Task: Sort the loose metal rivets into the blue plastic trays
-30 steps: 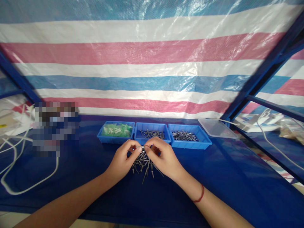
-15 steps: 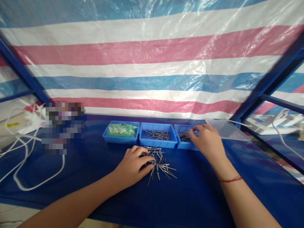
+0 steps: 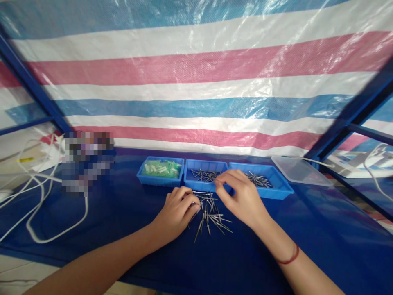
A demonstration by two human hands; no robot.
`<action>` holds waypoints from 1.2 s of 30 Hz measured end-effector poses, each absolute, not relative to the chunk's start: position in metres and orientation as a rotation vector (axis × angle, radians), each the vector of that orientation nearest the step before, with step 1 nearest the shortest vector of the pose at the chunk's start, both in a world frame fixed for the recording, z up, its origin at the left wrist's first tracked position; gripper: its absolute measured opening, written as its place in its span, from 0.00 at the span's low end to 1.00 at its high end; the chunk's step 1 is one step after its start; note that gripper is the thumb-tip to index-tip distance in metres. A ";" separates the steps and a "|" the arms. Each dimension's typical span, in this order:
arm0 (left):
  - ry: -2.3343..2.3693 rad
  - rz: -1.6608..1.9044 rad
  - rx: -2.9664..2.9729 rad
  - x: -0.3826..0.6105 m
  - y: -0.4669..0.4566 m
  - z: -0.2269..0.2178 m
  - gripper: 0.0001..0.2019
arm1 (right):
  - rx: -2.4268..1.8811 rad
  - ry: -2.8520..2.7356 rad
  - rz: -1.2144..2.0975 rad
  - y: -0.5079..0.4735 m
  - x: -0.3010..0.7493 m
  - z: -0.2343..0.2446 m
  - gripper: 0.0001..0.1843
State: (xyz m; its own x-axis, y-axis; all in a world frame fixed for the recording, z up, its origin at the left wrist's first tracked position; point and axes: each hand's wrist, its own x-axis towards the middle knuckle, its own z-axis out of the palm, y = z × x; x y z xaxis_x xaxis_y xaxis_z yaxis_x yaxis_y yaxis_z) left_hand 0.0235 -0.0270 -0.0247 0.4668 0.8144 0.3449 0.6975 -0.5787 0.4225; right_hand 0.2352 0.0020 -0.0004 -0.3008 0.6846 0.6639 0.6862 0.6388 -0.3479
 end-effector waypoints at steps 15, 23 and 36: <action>1.113 1.199 2.006 0.024 -0.023 -0.023 0.06 | -0.905 -2.047 0.614 -0.013 0.198 -0.017 0.09; 1.079 1.092 2.023 0.028 -0.027 -0.026 0.06 | -0.928 -1.679 0.675 -0.017 0.196 -0.019 0.08; 1.063 1.057 2.085 0.031 -0.026 -0.022 0.08 | -0.909 -1.663 0.756 -0.017 0.195 -0.015 0.08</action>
State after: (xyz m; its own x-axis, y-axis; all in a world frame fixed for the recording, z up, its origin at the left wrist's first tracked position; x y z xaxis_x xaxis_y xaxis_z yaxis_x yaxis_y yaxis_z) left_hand 0.0306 -0.0262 -0.0220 0.3733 0.8417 0.3901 0.3951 -0.5247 0.7541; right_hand 0.1955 -0.0168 -0.0146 -0.1639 0.8577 0.4873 0.1967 0.5125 -0.8358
